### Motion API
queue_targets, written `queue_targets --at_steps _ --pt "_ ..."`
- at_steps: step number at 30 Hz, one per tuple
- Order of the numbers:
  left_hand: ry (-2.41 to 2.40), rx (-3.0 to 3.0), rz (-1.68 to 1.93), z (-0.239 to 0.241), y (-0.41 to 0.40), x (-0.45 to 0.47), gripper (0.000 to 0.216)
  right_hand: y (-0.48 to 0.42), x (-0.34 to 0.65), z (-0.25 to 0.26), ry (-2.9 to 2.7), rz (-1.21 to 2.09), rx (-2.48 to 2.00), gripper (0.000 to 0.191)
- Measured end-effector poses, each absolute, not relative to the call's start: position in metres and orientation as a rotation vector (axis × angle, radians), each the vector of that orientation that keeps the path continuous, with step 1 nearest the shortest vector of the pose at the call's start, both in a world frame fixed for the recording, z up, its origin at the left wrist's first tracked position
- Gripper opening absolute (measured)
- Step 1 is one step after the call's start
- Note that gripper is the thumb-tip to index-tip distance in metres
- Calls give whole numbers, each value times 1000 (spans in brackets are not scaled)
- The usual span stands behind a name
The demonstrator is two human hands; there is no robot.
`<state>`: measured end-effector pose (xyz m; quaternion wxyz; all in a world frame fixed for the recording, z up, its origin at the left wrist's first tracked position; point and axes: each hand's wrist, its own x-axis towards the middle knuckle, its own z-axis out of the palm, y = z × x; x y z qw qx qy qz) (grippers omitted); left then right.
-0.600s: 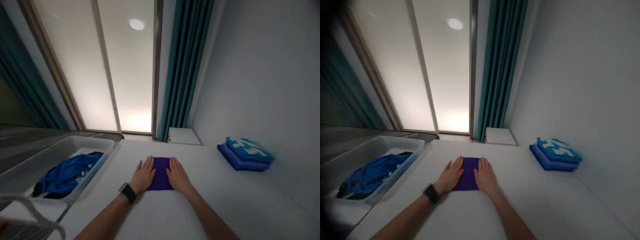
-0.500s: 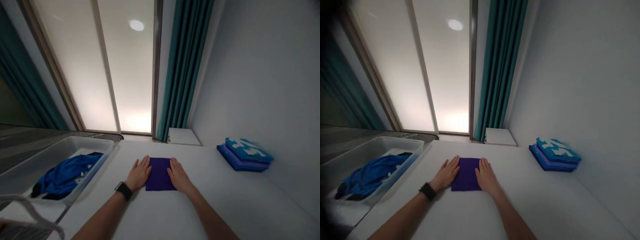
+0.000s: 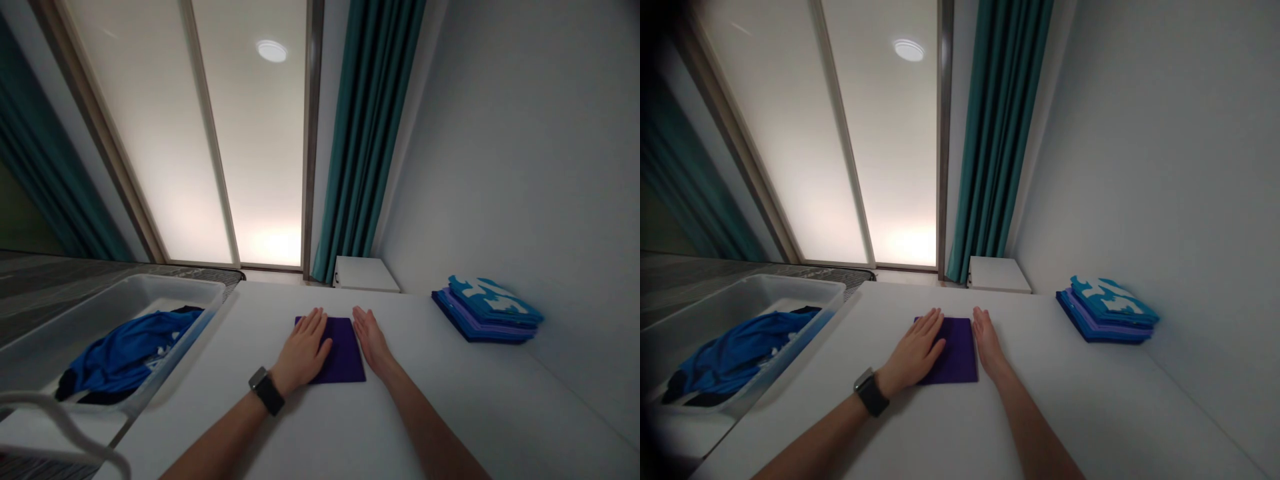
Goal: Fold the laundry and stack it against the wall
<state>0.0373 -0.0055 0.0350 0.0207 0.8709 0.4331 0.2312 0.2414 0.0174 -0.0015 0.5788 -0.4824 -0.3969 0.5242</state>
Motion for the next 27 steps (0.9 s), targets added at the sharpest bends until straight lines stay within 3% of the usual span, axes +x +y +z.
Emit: queue_targets --at_steps 15,22,27 --pt "1333 2837 409 23 -7 73 59 21 222 -11 -1132 1095 -1244 76" --pt "1410 2913 464 21 -3 62 51 6 222 4 -1789 548 -1657 55" --pt "1425 2920 440 18 -1 49 49 -20 210 19 -2220 149 -1636 53"
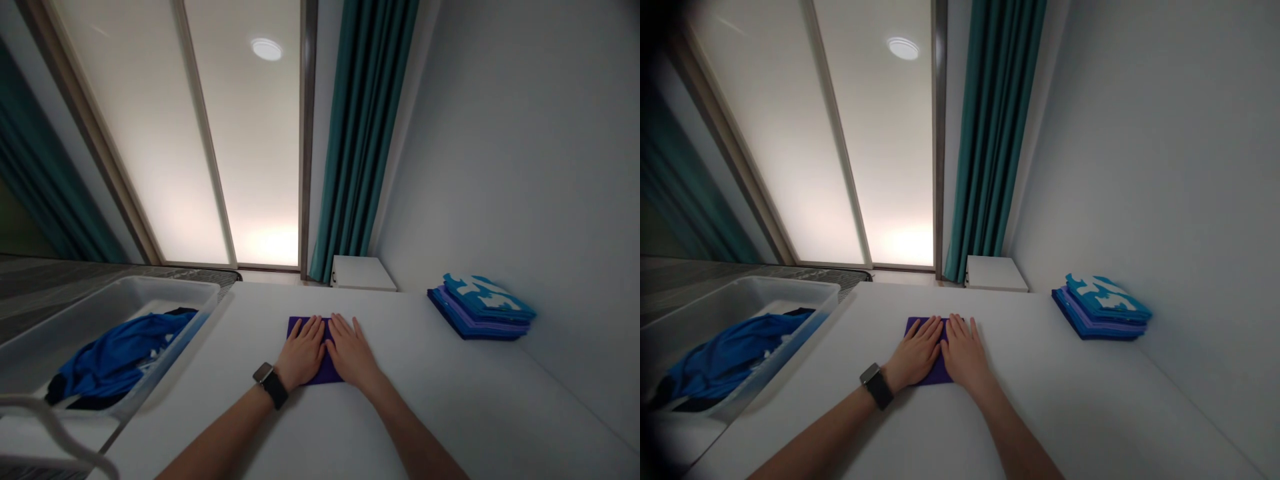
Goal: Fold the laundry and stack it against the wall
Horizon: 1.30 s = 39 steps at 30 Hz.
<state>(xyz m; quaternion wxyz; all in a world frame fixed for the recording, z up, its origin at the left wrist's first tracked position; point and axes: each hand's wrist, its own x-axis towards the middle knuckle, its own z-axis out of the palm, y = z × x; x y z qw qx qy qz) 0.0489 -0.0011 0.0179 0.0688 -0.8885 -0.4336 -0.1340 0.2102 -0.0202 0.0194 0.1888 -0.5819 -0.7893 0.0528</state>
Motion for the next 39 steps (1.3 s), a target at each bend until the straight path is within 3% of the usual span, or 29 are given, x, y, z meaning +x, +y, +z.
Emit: queue_targets --at_steps 26,39 --pt "-1455 -2694 -470 8 -7 -22 58 -29 198 12 -2159 198 -1730 59" --pt "-1805 -2631 -743 1 32 -77 50 -5 278 -2 -1917 444 -1841 61"
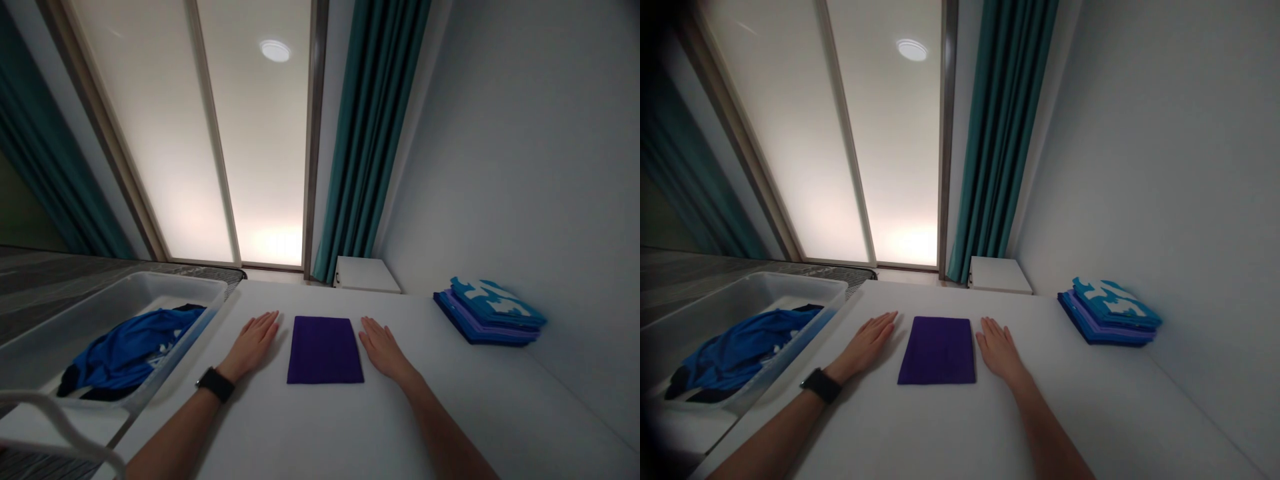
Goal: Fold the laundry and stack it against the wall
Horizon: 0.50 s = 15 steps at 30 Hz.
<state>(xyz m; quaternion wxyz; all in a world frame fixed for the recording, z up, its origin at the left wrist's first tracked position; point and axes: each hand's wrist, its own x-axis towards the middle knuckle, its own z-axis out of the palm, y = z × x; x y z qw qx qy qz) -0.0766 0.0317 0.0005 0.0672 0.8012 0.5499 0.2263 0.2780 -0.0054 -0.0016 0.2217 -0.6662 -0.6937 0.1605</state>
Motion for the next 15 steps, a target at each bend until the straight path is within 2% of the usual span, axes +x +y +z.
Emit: queue_targets --at_steps 8,15 --pt "1357 2511 858 28 9 -52 42 -9 261 11 -1980 312 -1640 49" --pt "904 2791 707 57 -34 -11 16 -34 225 41 -2172 89 -1316 19"
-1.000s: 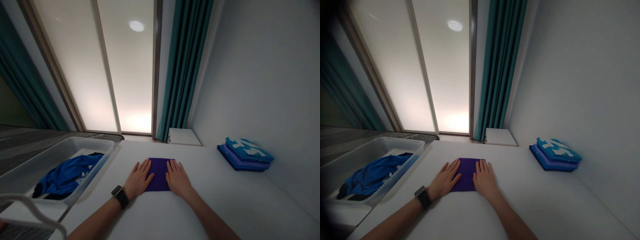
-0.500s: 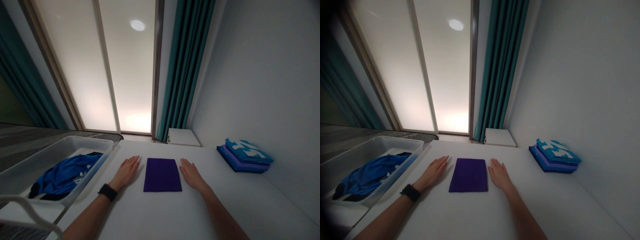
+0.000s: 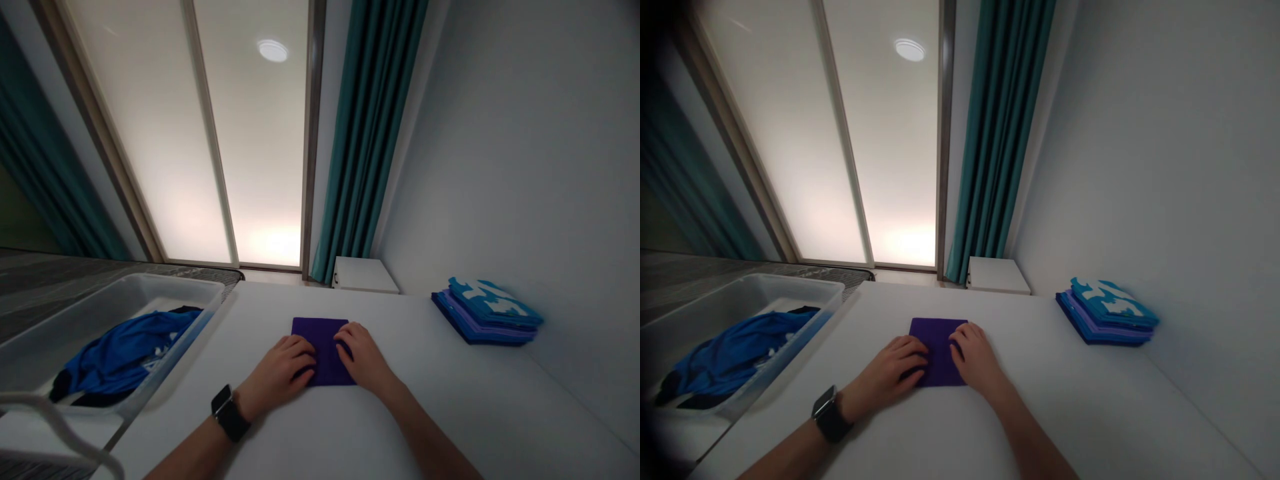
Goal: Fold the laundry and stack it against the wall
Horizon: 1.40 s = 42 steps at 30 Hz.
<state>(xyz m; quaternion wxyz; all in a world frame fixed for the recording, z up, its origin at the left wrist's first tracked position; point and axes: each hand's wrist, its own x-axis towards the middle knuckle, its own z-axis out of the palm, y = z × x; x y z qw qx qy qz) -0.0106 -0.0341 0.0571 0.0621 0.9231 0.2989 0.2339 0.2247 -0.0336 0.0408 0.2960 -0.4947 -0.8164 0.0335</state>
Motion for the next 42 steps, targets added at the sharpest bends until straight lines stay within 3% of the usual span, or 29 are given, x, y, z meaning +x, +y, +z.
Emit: queue_targets --at_steps 5,20,33,39,42 --pt "848 2879 546 55 -38 -6 9 -51 199 48 -2420 69 -1218 2" --pt "786 2904 411 59 -37 -16 10 -60 202 51 -2647 30 -1143 16" --pt "788 2771 356 70 -38 -18 40 -59 202 49 -2590 74 -1164 11" --pt "853 2611 421 68 -33 -21 33 -61 195 47 -2597 4 -1200 21" --pt "937 2532 489 67 -32 -23 32 -61 188 44 -2606 -113 -1248 16"
